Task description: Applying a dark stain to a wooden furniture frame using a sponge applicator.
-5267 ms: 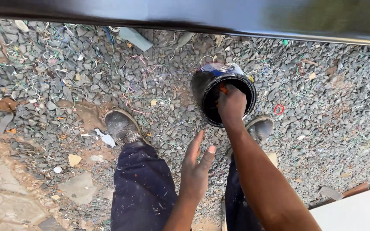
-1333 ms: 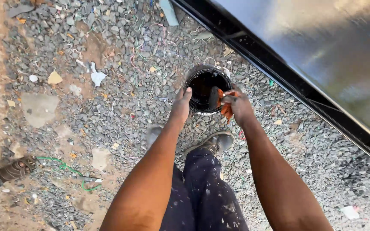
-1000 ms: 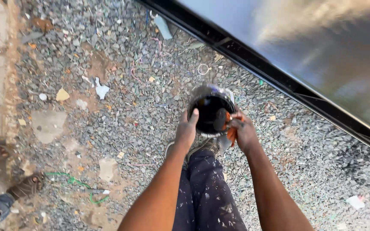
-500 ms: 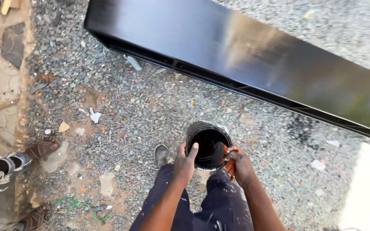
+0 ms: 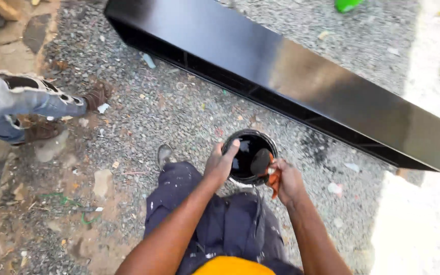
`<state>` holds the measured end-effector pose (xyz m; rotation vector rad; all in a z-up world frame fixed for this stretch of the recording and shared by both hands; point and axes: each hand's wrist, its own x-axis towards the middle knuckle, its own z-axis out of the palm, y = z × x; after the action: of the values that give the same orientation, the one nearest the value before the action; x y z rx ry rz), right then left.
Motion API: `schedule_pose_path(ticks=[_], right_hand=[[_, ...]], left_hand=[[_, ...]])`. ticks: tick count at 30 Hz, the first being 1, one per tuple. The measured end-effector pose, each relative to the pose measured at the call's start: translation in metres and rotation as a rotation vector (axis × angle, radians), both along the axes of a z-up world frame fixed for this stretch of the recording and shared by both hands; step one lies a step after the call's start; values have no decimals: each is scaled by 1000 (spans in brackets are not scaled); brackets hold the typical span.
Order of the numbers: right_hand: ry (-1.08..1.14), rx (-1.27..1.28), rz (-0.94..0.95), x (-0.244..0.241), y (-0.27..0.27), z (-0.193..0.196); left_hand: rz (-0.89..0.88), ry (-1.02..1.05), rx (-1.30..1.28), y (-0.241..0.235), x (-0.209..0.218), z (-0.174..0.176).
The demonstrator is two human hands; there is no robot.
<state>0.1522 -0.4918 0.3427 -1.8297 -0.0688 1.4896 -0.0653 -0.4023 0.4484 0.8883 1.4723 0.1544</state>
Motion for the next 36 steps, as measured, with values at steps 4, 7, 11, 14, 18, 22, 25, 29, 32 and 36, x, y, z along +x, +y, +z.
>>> schedule_pose_path(ticks=[4, 7, 11, 14, 18, 22, 25, 29, 32, 36], right_hand=[[-15, 33, -66, 39, -49, 17], [-25, 50, -132, 49, -73, 42], [-4, 160, -285, 36, -100, 106], [1, 222, -372, 28, -103, 127], [11, 286, -450, 15, -100, 130], [-2, 298, -467, 1, -90, 136], [-21, 304, -444, 4, -92, 130], [13, 314, -451, 23, -103, 104], [33, 289, -411, 39, -112, 108], [21, 303, -381, 54, -114, 136]], left_hand=[[-37, -37, 79, -40, 35, 23], [-109, -54, 134, -57, 50, 59], [-230, -14, 159, -66, 55, 92], [-313, -18, 169, -58, 53, 109], [-422, -17, 191, -55, 49, 139], [-453, -24, 246, -46, 43, 128], [-475, 3, 233, -45, 43, 128], [-447, -19, 250, -51, 55, 130], [-432, 5, 255, -60, 67, 131], [-354, 6, 251, -71, 86, 123]])
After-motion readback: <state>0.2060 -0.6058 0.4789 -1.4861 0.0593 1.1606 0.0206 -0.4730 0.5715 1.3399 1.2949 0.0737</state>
